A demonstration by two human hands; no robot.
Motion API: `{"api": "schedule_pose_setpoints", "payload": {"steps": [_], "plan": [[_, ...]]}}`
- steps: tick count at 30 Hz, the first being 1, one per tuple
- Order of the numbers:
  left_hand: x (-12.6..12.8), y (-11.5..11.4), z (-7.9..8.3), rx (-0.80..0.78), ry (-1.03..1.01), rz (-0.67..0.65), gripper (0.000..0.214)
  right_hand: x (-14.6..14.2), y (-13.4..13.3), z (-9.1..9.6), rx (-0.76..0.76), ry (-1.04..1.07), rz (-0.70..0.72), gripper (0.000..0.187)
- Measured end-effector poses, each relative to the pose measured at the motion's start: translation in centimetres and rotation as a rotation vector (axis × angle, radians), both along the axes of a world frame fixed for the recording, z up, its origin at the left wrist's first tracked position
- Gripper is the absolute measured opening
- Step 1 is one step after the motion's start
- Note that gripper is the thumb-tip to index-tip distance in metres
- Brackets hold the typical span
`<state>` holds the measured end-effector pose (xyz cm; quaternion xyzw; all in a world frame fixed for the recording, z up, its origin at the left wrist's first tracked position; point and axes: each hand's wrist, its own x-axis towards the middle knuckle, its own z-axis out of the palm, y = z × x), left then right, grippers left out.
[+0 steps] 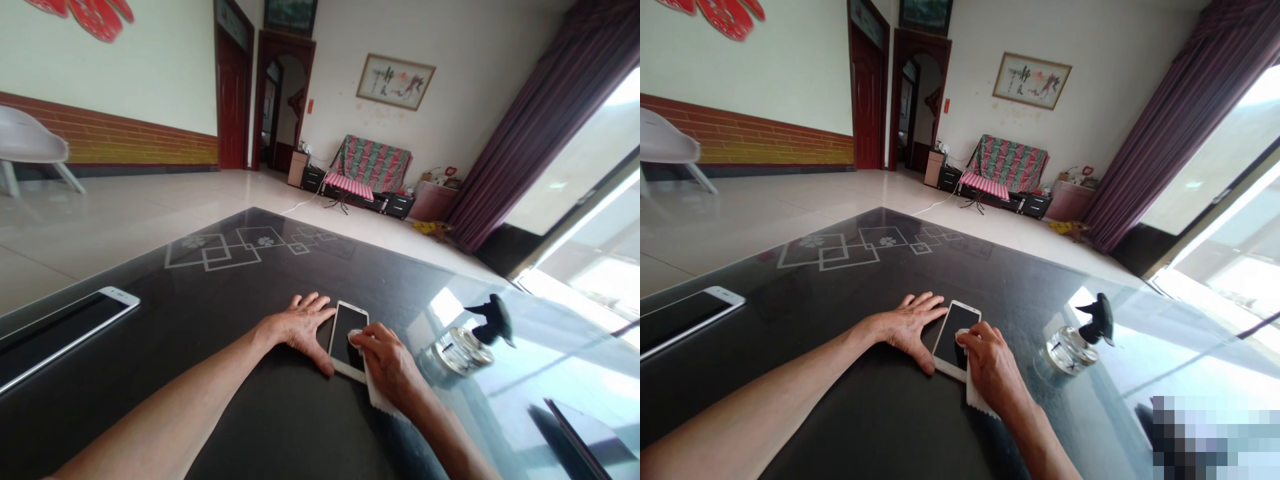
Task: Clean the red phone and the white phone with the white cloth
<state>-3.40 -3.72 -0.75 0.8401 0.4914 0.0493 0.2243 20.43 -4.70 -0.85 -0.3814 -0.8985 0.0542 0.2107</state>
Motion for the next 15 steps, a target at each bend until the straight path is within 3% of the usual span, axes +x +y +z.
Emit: {"api": "schedule_pose_setpoints", "payload": {"steps": [15], "plan": [[0.0, 0.0, 0.2, -0.012, 0.026, 0.001, 0.115, -1.0, 5.9, 0.0, 0.021, -0.045, -0.286, 0.034]]}}
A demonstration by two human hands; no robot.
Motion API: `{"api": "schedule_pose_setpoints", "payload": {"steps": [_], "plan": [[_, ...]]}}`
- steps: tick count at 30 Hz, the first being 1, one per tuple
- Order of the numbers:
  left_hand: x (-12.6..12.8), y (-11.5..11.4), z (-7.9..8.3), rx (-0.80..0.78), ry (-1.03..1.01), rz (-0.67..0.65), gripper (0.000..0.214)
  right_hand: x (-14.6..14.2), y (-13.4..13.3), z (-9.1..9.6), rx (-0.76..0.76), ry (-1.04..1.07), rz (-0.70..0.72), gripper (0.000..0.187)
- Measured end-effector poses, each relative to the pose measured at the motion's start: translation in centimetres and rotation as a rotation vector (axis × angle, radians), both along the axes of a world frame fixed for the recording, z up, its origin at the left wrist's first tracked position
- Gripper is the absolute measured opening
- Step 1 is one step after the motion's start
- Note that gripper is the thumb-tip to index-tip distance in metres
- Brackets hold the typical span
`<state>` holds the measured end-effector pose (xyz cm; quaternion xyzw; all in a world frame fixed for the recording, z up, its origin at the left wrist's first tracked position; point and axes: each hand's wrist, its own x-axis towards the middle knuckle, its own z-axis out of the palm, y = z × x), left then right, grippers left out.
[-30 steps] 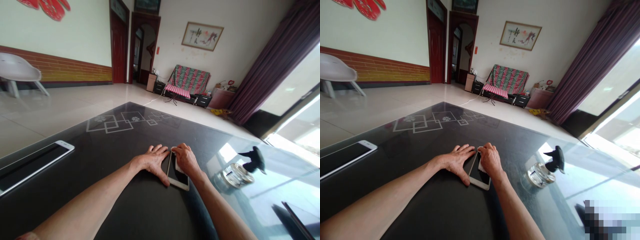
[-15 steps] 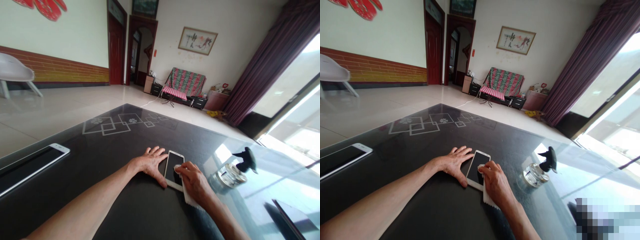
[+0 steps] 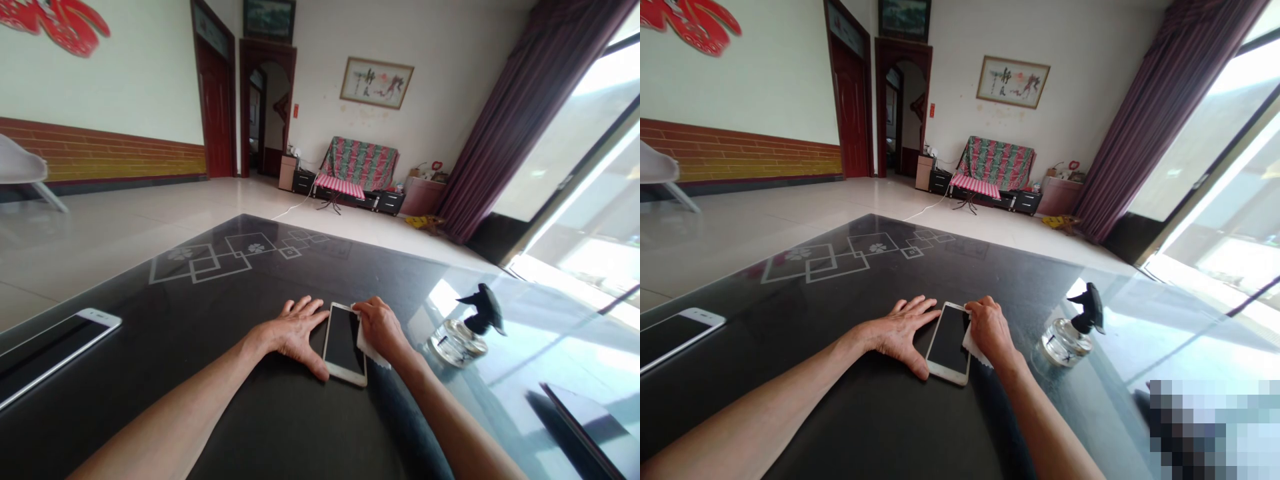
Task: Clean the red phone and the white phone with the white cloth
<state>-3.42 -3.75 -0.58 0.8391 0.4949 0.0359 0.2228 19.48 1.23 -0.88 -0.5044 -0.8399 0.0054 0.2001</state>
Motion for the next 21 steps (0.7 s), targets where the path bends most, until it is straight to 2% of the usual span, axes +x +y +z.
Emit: {"api": "schedule_pose_setpoints", "payload": {"steps": [6, 11, 16, 21], "plan": [[-0.1, -0.3, 0.5, -0.003, -0.010, 0.006, 0.112, -0.3, -0.3, 0.1, -0.009, -0.010, -0.043, 0.035], [-0.3, -0.2, 0.6, -0.013, -0.032, 0.007, 0.108, -0.5, -0.8, 0.5, -0.014, -0.018, 0.007, 0.035], [-0.5, 0.1, 0.3, -0.018, -0.069, -0.007, 0.109, -0.4, -2.6, 0.9, -0.035, -0.034, 0.071, 0.035], [-0.4, -0.2, 0.6, -0.006, -0.110, 0.031, 0.100, 0.1, -3.0, 0.8, -0.051, -0.014, 0.030, 0.035]]}}
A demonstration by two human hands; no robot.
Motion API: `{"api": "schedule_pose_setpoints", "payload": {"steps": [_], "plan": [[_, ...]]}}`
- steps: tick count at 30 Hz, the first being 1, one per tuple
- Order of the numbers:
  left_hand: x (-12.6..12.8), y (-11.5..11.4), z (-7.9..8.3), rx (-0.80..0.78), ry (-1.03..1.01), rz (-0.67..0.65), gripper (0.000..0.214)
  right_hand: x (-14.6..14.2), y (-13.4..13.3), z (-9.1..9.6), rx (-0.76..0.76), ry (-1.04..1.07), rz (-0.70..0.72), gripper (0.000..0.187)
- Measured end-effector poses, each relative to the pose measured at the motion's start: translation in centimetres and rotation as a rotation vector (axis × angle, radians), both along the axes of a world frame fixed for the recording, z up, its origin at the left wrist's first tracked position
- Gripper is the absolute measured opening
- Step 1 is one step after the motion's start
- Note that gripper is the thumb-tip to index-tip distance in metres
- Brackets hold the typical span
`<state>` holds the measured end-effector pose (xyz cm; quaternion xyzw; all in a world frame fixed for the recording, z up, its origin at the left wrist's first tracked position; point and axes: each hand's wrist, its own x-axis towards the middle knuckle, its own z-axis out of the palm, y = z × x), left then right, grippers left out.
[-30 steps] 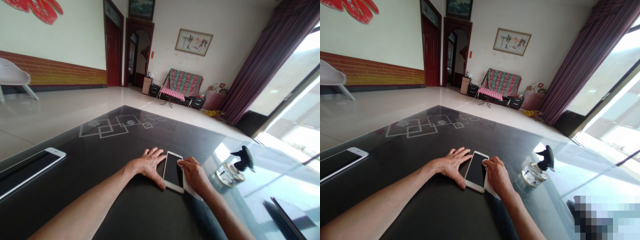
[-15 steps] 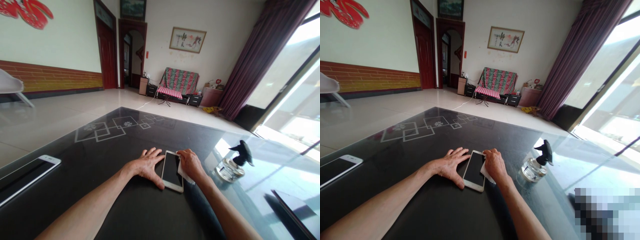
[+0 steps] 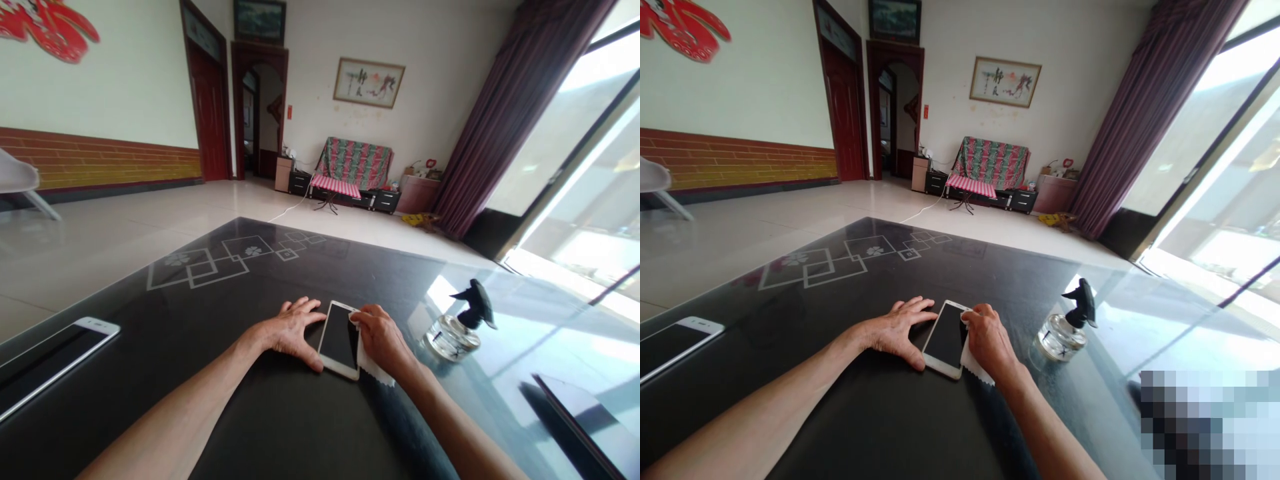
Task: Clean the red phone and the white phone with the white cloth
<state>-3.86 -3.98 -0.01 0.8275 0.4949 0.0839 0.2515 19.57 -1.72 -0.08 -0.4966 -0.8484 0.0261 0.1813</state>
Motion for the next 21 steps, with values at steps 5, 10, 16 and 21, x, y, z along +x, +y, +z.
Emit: {"api": "schedule_pose_setpoints", "payload": {"steps": [5, 10, 16, 21], "plan": [[0.0, -0.3, 0.4, 0.027, -0.048, 0.022, 0.087, -0.2, 1.2, -0.2, -0.019, -0.001, -0.051, 0.034], [-0.2, 0.1, 0.1, 0.033, -0.088, 0.030, 0.076, -0.3, 2.2, -0.1, -0.040, -0.001, -0.078, 0.035], [-0.8, 0.5, -0.2, 0.037, -0.144, 0.036, 0.066, -0.1, 3.1, -0.4, -0.055, 0.023, -0.105, 0.036], [-1.8, 0.9, 0.0, 0.033, -0.207, 0.046, 0.051, 0.3, 3.6, -0.1, -0.088, 0.038, -0.106, 0.035]]}}
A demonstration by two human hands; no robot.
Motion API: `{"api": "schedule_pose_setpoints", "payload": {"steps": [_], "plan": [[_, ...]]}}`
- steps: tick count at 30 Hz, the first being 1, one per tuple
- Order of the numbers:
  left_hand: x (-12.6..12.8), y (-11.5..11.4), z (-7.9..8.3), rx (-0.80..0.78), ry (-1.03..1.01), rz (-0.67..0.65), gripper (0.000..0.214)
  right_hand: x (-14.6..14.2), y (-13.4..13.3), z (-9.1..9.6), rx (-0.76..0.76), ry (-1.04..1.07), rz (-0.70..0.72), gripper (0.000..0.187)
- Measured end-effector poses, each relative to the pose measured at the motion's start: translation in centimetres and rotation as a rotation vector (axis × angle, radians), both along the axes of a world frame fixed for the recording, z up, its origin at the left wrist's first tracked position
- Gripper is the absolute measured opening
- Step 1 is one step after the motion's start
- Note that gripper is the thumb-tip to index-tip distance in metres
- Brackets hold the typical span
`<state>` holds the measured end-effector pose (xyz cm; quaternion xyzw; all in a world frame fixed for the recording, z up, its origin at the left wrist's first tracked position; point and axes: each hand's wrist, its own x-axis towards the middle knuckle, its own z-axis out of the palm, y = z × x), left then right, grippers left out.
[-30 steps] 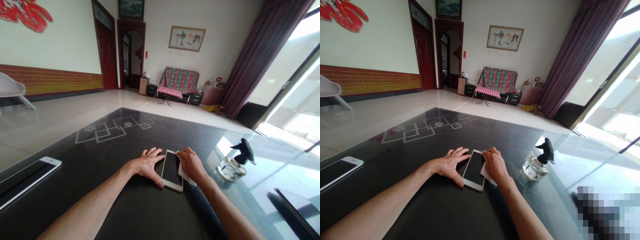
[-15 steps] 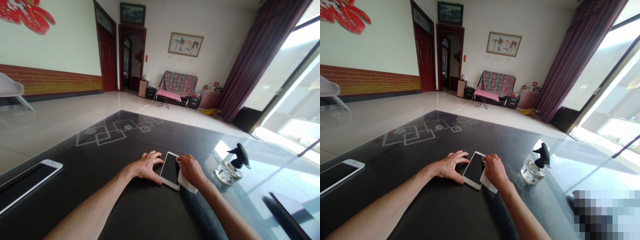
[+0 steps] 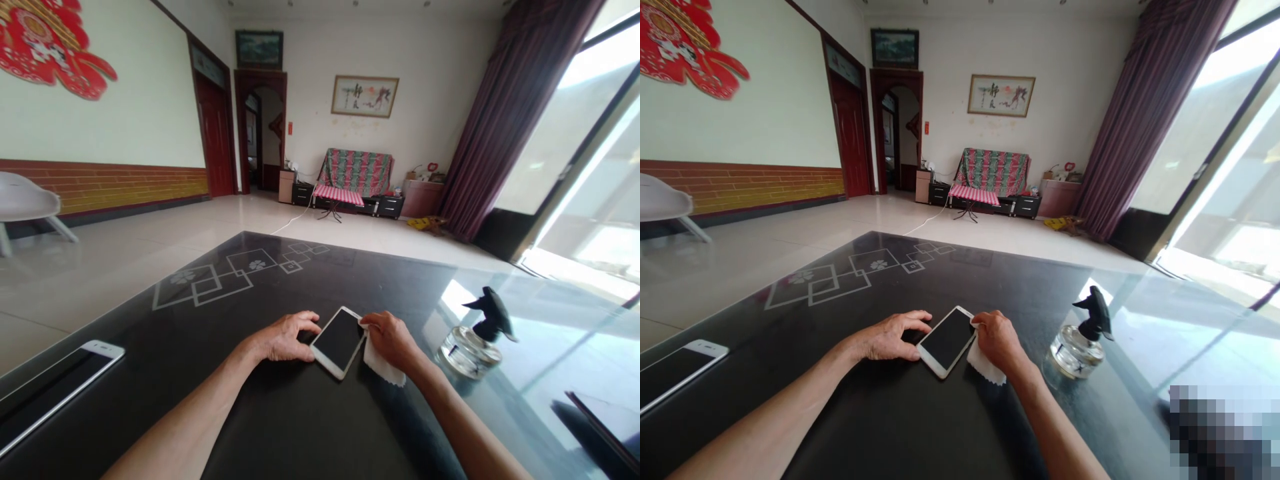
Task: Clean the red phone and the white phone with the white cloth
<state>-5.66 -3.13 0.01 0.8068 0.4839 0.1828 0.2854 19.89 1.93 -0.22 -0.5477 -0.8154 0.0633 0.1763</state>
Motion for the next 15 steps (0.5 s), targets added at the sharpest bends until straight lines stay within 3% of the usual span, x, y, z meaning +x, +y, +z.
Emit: {"api": "schedule_pose_setpoints", "payload": {"steps": [6, 11, 15], "plan": [[0.3, -0.5, 1.0, 0.026, 0.108, 0.053, 0.048, 0.3, 0.3, 0.7, -0.045, 0.021, 0.018, 0.034], [1.5, -1.5, 1.9, 0.147, 0.255, 0.097, 0.033, 0.4, 0.6, 0.8, -0.063, 0.052, -0.002, 0.034], [3.2, -2.3, 2.4, 0.162, 0.310, 0.210, 0.026, 0.3, 0.6, 0.5, -0.007, 0.082, -0.051, 0.035]]}}
